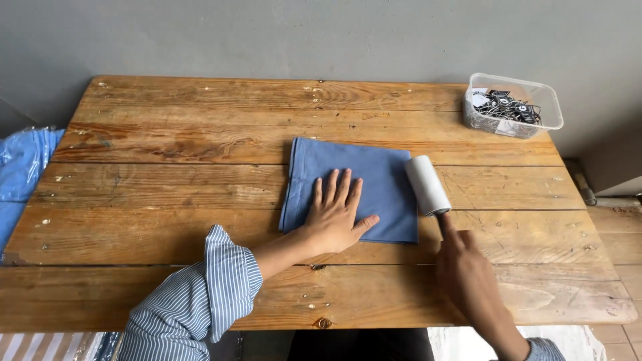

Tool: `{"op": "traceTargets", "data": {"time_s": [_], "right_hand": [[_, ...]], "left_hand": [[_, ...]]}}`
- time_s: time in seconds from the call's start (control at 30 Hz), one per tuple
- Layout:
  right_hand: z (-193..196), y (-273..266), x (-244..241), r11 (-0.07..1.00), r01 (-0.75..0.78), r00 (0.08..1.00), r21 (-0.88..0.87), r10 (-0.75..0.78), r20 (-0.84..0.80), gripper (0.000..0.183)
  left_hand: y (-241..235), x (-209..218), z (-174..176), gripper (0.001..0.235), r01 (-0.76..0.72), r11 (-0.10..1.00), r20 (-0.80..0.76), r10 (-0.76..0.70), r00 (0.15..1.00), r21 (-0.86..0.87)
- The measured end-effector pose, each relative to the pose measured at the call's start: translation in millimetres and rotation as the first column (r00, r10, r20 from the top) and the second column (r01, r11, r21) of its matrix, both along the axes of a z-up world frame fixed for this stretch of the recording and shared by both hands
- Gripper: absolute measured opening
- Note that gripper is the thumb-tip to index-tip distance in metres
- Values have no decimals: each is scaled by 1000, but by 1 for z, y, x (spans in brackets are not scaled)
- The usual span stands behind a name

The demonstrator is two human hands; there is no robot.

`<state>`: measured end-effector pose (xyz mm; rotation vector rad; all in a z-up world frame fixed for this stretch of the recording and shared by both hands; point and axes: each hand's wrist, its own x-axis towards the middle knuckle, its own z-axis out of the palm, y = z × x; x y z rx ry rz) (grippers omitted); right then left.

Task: The person uses a lint roller on a blue t-shirt laid on a wooden table, then folds the shirt, attaches a tag, and places it into a clear plastic bag. The shirt is sealed in the bag and set aside.

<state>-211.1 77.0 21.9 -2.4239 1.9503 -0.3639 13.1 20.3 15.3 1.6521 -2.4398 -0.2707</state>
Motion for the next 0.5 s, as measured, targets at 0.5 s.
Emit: {"op": "traceTargets", "data": {"time_s": [0.5], "right_hand": [[15,-24,16,934,49,533,353,-323,782,35]], "left_hand": [[-172,-39,26,18,309,880,-299,-205,932,360]]}}
